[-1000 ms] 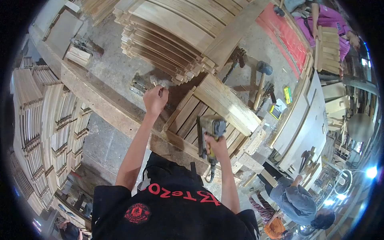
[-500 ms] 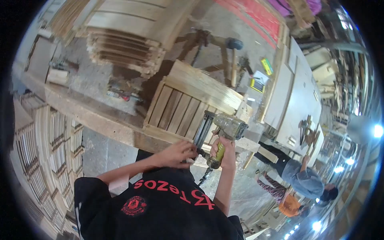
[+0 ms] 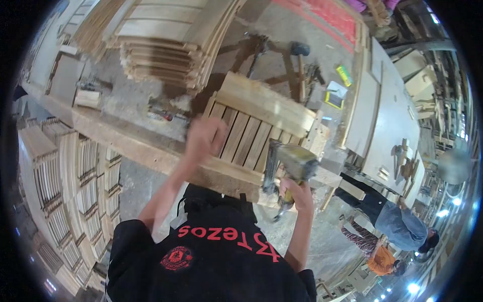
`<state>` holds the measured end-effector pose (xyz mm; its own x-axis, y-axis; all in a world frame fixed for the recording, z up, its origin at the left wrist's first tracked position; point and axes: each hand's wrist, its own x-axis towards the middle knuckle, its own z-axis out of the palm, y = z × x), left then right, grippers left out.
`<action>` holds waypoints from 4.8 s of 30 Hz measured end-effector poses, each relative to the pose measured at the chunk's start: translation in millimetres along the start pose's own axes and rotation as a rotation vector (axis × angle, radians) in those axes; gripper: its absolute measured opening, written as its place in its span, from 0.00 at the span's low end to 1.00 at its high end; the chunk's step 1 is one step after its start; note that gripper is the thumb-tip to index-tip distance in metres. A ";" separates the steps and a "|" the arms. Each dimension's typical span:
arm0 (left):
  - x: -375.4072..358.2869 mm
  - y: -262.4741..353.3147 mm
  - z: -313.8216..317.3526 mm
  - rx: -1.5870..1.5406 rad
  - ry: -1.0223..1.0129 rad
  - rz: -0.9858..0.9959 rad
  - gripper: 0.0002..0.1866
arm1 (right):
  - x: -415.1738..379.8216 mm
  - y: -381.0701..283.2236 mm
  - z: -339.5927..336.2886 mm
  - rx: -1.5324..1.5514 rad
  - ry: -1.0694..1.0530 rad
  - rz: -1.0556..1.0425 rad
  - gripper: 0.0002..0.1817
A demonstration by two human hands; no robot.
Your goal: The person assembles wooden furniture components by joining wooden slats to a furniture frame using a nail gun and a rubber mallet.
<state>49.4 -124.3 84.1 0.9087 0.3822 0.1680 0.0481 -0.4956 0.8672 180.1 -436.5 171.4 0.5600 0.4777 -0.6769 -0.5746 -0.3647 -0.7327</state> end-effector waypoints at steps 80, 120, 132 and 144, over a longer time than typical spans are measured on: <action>-3.2 -85.7 -82.9 0.960 -0.439 -0.445 0.10 | -18.5 138.6 -174.2 -0.842 0.085 0.150 0.28; -105.6 -97.9 62.2 0.667 0.127 -0.540 0.19 | 240.4 -134.3 78.9 -0.599 0.462 -0.767 0.22; -86.0 -54.0 64.6 0.882 0.413 -0.530 0.20 | 237.4 35.4 -28.0 -0.915 0.270 -0.393 0.43; -51.4 -58.9 151.2 0.490 0.340 -1.004 0.51 | 104.0 111.3 -89.4 -0.839 0.506 -0.156 0.19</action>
<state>62.5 -232.7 -46.5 0.2170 0.9257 -0.3099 0.9045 -0.0713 0.4205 227.7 -498.9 13.2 0.8945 0.2423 -0.3758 0.0264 -0.8676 -0.4965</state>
